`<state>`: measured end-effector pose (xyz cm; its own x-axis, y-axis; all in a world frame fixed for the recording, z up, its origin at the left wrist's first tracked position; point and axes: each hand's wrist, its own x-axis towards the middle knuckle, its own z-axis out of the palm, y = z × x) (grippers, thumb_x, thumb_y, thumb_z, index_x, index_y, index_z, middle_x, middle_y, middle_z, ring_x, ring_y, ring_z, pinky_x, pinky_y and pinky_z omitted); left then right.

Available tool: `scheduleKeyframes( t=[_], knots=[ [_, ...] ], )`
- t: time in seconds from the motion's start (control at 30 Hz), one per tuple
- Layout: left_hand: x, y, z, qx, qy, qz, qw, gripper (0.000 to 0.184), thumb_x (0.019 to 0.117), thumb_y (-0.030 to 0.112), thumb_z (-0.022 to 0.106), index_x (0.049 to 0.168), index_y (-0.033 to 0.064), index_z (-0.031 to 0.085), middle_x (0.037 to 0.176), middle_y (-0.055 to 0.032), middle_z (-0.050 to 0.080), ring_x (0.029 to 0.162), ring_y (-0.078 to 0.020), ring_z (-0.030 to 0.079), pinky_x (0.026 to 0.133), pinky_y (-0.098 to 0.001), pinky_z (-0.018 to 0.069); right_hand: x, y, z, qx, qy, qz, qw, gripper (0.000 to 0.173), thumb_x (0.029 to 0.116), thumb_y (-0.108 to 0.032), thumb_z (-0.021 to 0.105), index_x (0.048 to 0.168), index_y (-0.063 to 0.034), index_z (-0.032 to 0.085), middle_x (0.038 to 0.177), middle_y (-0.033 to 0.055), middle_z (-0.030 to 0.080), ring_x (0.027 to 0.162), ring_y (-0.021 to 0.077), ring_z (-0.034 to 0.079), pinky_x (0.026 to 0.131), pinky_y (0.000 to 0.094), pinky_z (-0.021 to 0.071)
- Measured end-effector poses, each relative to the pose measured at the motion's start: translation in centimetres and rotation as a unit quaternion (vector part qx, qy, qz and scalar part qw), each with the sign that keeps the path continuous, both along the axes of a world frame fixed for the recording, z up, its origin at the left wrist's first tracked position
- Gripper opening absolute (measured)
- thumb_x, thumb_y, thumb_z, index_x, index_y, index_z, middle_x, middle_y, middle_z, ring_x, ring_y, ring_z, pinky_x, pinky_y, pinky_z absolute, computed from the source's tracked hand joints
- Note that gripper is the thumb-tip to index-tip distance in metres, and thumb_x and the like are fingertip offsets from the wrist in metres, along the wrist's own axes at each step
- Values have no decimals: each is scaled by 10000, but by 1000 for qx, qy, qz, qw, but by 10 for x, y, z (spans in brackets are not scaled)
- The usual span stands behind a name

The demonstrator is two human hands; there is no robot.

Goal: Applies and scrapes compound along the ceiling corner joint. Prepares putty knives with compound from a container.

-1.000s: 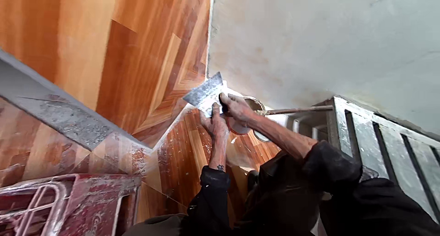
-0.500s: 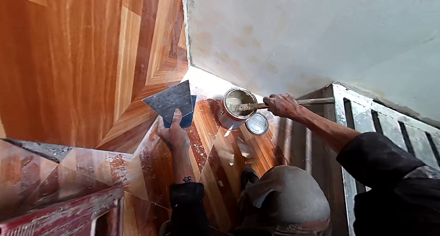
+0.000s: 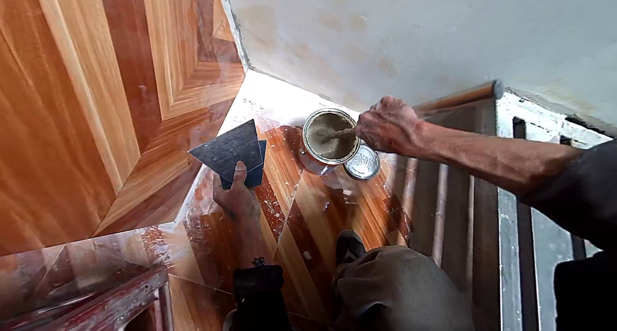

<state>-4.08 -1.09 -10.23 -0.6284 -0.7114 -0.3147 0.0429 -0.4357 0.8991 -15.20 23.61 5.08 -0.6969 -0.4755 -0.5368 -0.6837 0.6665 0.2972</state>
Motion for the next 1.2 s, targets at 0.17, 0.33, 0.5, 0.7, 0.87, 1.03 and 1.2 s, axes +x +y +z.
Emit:
scheduleKeyframes(
  t=[0.17,0.33,0.5,0.7,0.87,1.03,1.2],
  knots=[
    [-1,0,-6,-15,14,-6,1000,337,950,-2,661,1268,33,556,1081,-89,677,963,-198,708,819,-411,624,-21,-6,-24,0,-91,-68,994,235,1023,-174,536,1024,21,667,979,232,665,975,436,657,764,584,484],
    [-3,0,-2,17,34,-6,999,401,943,0,675,1305,45,508,1113,-96,659,993,-203,695,852,-414,612,-52,11,4,9,-180,-144,973,440,991,-424,651,780,-38,642,704,138,610,620,308,619,576,524,503],
    [3,-3,0,15,38,-22,999,437,948,41,692,1339,67,500,1144,-83,658,1012,-195,695,861,-411,613,-52,25,71,1,-183,-250,951,456,991,-469,642,805,-54,677,601,94,593,486,228,558,489,425,476],
    [5,-7,-3,11,51,-13,999,378,945,10,672,1290,40,520,1093,-97,670,974,-205,705,844,-420,619,-25,17,138,40,-13,-88,995,291,947,-323,708,682,-219,652,554,-7,538,515,190,563,482,437,428],
    [8,-5,2,8,58,-21,998,380,932,37,706,1276,54,548,1090,-89,682,979,-207,707,845,-425,621,-4,-17,127,98,48,-65,992,186,886,-302,726,798,-163,638,719,85,579,735,334,618,613,542,436],
    [8,-3,3,13,78,-19,997,265,952,47,679,1207,34,607,1049,-91,709,957,-212,716,862,-429,616,-8,-51,31,115,-38,-77,990,261,883,-235,743,937,11,676,977,237,656,985,448,631,792,637,455],
    [11,2,14,32,62,-24,997,250,979,115,674,1213,60,608,1046,-87,708,951,-212,720,832,-433,625,-46,-59,-14,86,-138,-142,976,212,900,-184,734,952,9,665,881,209,645,796,381,638,672,602,489]
  ],
)
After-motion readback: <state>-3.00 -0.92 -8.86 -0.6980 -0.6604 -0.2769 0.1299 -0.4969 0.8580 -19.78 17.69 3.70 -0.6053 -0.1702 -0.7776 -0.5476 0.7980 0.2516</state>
